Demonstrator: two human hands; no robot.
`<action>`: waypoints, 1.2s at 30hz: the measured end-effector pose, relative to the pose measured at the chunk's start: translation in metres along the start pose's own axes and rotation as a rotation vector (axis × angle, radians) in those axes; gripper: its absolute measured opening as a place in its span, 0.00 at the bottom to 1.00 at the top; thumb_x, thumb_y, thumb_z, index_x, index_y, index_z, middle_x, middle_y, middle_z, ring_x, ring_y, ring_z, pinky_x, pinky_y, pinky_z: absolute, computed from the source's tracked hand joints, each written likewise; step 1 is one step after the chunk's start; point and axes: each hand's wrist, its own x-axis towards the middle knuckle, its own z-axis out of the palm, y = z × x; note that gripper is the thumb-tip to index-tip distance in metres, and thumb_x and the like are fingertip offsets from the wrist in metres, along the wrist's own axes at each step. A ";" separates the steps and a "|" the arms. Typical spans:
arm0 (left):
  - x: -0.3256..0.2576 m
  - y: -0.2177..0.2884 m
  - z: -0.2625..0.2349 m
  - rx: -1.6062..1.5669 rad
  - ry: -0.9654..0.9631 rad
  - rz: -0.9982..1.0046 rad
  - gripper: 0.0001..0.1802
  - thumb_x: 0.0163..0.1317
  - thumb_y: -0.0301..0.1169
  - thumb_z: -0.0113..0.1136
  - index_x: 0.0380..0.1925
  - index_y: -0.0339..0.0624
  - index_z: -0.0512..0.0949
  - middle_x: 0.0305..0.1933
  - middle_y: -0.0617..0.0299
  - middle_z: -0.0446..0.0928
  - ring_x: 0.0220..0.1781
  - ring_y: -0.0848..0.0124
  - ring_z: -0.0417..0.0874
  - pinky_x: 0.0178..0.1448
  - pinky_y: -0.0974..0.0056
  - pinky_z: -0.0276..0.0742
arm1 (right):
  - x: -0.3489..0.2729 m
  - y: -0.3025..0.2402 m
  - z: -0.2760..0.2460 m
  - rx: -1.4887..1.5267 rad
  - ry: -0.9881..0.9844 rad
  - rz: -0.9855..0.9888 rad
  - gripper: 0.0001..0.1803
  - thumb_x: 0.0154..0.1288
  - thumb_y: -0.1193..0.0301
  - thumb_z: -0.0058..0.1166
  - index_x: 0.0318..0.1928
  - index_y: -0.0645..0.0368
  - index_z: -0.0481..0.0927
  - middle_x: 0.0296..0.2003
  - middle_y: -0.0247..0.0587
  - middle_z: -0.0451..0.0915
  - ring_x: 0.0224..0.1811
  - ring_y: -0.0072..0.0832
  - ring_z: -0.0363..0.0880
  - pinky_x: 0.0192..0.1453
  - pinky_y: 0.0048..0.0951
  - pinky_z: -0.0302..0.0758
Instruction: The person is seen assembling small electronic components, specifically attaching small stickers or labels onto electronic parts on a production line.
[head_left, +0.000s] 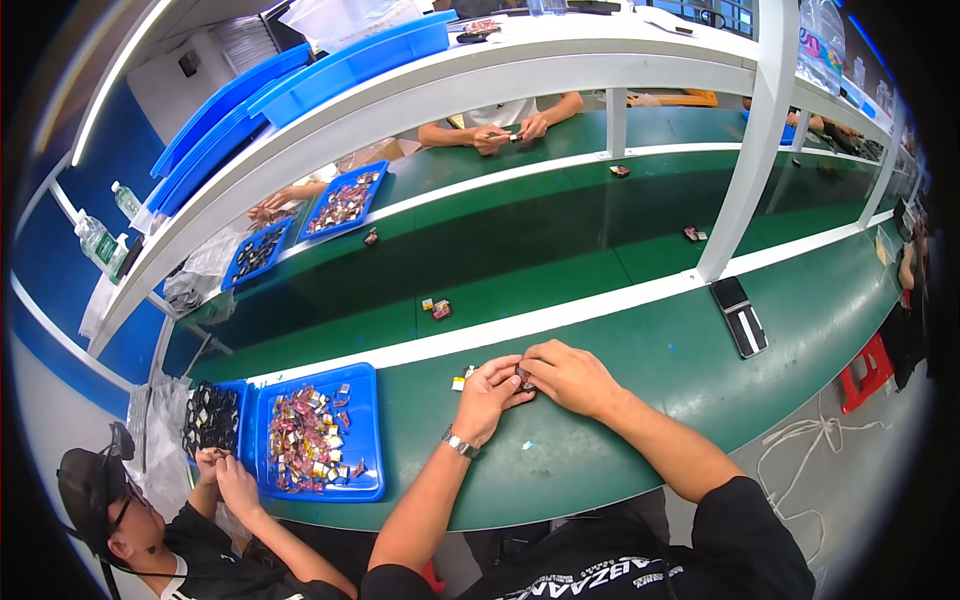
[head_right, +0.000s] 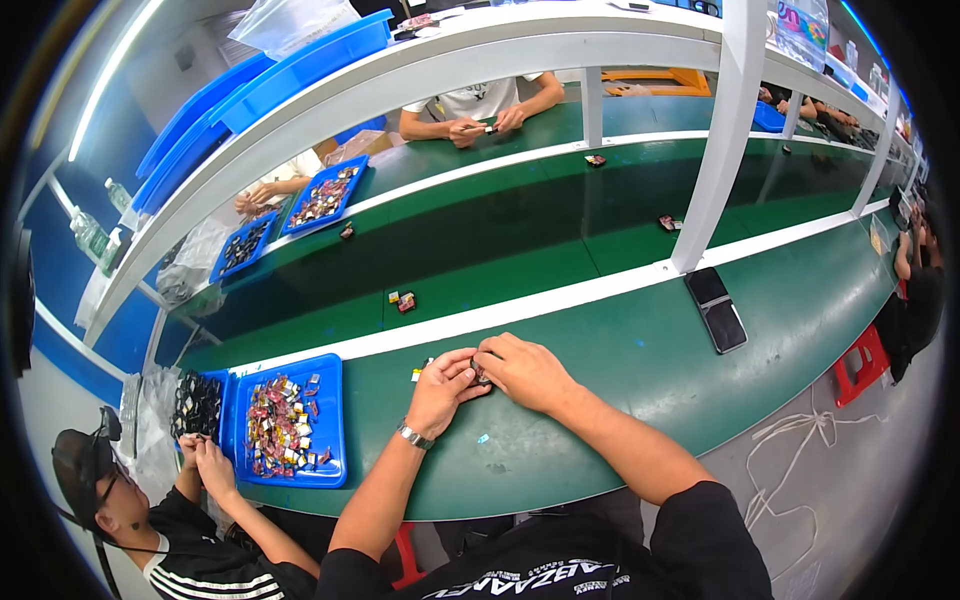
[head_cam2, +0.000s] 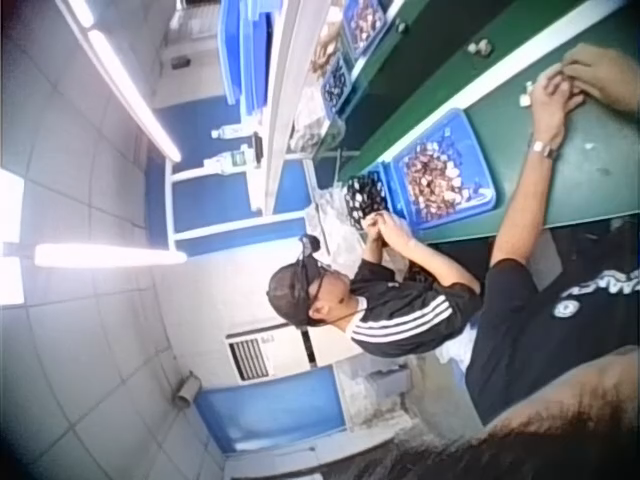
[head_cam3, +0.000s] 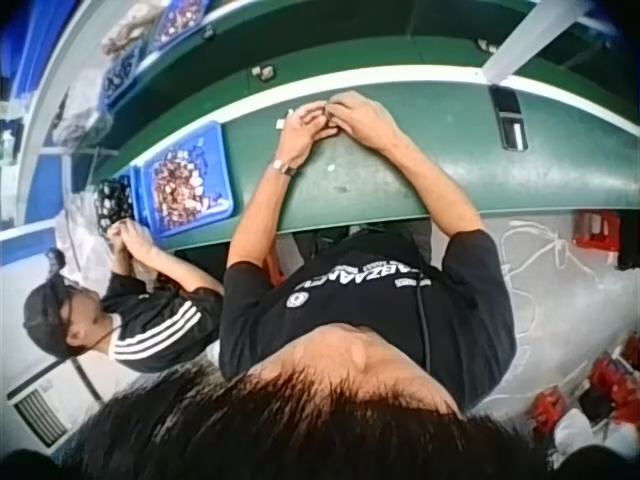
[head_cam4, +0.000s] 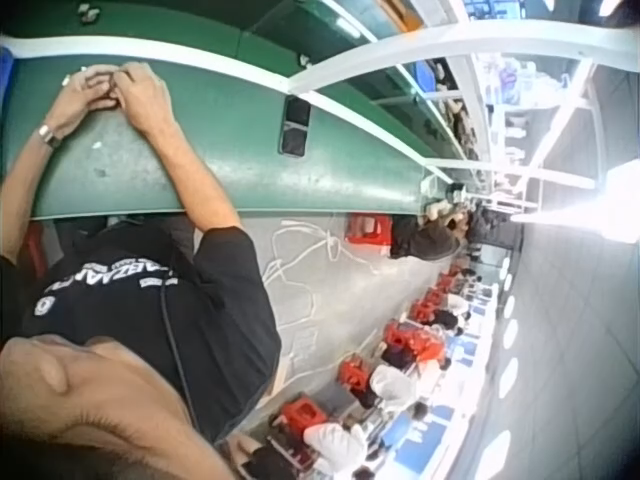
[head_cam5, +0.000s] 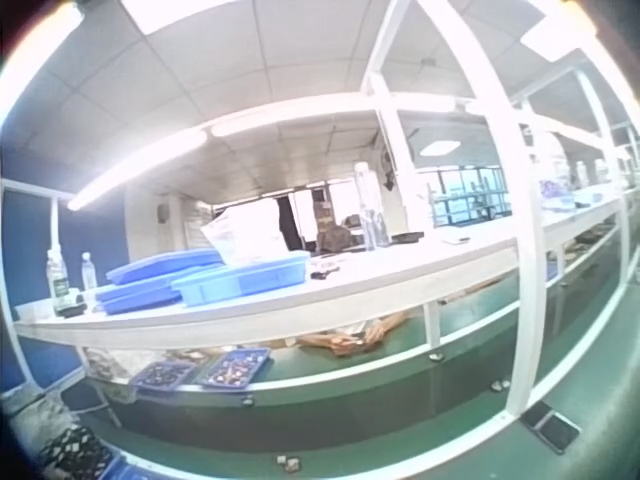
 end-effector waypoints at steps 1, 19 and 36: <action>0.000 0.000 0.001 0.002 -0.002 -0.001 0.19 0.70 0.19 0.49 0.60 0.30 0.68 0.51 0.53 0.77 0.51 0.68 0.82 0.56 0.62 0.85 | 0.002 0.001 -0.003 0.014 0.002 -0.051 0.08 0.56 0.73 0.62 0.38 0.56 0.80 0.43 0.35 0.79 0.46 0.35 0.78 0.49 0.36 0.79; 0.000 -0.002 -0.001 0.030 -0.131 0.080 0.19 0.66 0.16 0.52 0.56 0.34 0.67 0.54 0.53 0.75 0.54 0.68 0.81 0.59 0.62 0.82 | 0.001 0.011 -0.008 0.186 0.001 0.013 0.05 0.54 0.70 0.64 0.31 0.55 0.83 0.43 0.36 0.75 0.49 0.35 0.73 0.52 0.34 0.76; 0.001 -0.005 -0.006 -0.040 -0.177 0.071 0.17 0.69 0.19 0.49 0.58 0.36 0.66 0.57 0.53 0.74 0.58 0.66 0.79 0.62 0.58 0.80 | -0.005 0.002 0.000 0.316 0.028 0.159 0.05 0.57 0.72 0.62 0.34 0.55 0.85 0.50 0.36 0.77 0.56 0.36 0.72 0.55 0.34 0.75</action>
